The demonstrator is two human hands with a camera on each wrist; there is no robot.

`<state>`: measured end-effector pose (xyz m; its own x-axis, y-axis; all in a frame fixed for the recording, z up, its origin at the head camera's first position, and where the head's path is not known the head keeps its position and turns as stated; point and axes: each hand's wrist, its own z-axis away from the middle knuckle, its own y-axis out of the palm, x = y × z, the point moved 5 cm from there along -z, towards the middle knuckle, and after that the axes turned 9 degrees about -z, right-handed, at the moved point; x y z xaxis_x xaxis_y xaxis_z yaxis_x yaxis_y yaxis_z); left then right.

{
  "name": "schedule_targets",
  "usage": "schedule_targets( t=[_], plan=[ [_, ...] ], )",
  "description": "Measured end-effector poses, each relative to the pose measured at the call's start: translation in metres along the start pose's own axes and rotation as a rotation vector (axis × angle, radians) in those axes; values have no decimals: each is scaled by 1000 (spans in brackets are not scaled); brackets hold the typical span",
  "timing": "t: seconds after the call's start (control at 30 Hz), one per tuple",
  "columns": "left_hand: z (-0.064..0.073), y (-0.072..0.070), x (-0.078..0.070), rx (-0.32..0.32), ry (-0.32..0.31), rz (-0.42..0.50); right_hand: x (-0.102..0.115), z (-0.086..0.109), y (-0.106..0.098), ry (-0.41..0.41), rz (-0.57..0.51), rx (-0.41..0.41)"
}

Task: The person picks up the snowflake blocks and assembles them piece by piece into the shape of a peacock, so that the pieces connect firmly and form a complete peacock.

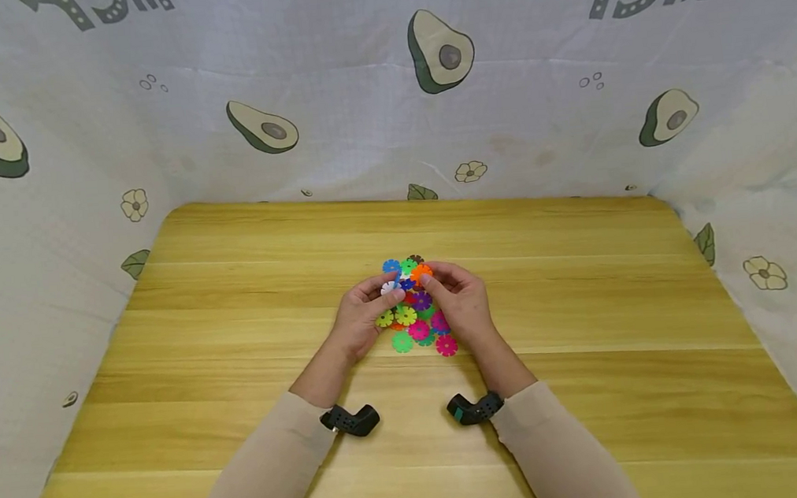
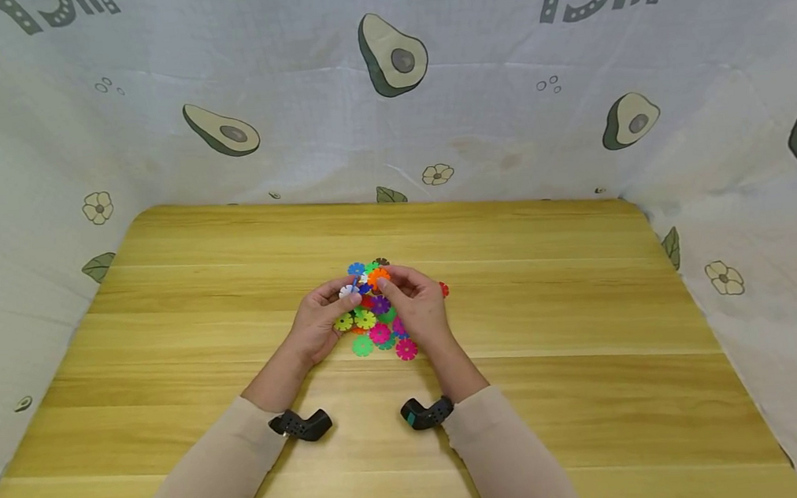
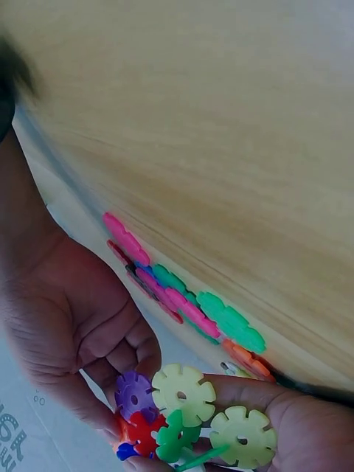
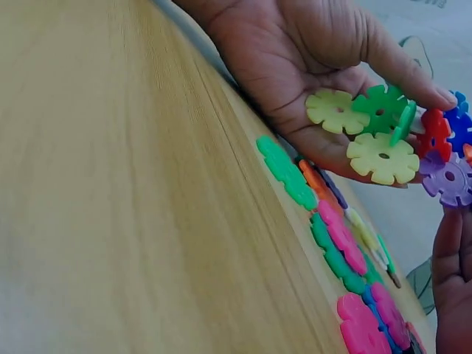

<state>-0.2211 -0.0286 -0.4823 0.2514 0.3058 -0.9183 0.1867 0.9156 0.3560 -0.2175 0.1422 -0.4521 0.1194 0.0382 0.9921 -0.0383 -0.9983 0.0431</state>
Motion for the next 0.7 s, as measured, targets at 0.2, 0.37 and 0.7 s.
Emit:
schedule_targets(
  t=[0.2,0.37,0.7],
  plan=[
    [-1,-2,2,-19,-8,-8,0,1,2,10,8,-16],
    [-1,-2,1,-18,-14,24,-1,-3,-4,39,52,-1],
    [0,-9,-4,-31,-41,96,-8,-6,-9,8,728,295]
  ],
)
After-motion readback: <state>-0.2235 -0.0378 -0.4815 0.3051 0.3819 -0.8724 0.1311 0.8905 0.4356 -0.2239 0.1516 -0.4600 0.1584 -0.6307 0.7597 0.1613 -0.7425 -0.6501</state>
